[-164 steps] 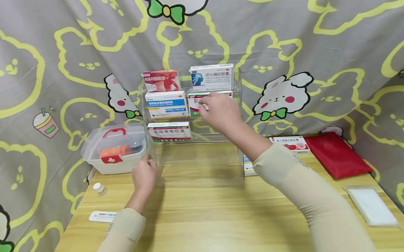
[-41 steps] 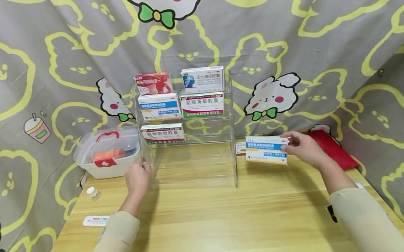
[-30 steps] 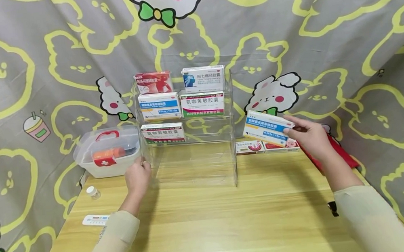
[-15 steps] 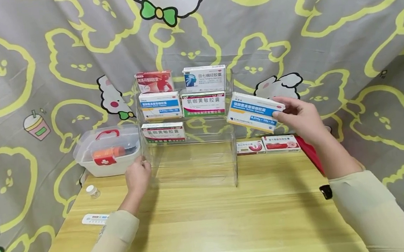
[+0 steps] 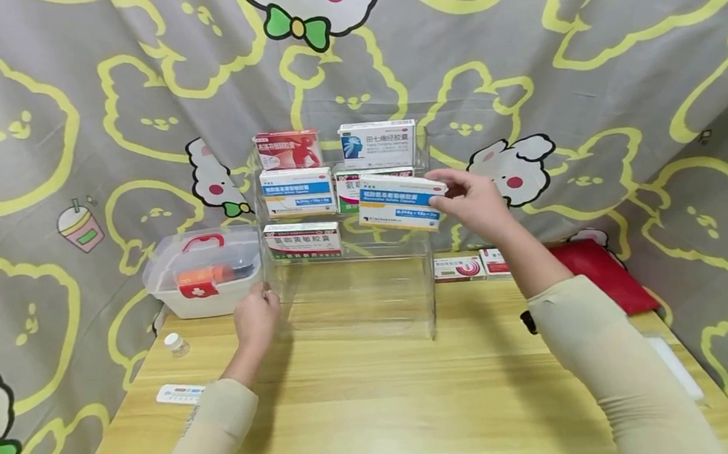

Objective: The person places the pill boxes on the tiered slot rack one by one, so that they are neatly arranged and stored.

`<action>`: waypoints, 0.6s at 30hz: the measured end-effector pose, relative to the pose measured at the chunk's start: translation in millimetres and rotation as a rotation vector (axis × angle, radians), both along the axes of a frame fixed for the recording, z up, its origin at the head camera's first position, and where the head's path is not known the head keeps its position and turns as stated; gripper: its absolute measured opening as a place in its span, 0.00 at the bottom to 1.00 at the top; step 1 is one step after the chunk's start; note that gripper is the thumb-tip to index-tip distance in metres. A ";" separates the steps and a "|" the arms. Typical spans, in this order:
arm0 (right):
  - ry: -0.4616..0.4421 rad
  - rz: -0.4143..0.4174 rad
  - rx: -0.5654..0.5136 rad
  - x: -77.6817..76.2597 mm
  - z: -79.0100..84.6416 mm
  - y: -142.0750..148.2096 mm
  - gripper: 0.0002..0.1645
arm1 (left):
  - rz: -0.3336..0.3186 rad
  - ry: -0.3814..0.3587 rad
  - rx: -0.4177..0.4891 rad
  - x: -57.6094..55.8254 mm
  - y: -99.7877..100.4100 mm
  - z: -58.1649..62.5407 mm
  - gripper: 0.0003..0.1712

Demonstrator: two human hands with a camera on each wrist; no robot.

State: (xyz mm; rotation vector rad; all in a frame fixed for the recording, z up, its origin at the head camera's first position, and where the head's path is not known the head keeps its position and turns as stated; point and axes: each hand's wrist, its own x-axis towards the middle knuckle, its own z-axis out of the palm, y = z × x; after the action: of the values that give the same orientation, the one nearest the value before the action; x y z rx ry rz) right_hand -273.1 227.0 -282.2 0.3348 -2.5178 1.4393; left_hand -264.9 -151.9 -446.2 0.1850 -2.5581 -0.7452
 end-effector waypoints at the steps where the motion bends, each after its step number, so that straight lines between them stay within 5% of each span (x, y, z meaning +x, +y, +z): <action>1: 0.002 0.003 0.005 -2.8 -1.7 -5.1 0.23 | 0.000 0.000 0.002 0.1 -0.2 0.4 0.10; 18: 0.021 -0.027 0.045 -29.0 -23.1 -38.9 0.24 | 0.007 0.008 0.002 1.3 0.1 0.5 0.09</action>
State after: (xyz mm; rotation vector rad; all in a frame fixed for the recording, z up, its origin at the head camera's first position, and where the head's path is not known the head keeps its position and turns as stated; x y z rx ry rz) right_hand -302.1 188.1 -305.4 0.3212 -2.5312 1.3639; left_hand -263.6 -151.7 -445.8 0.1910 -2.5479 -0.7448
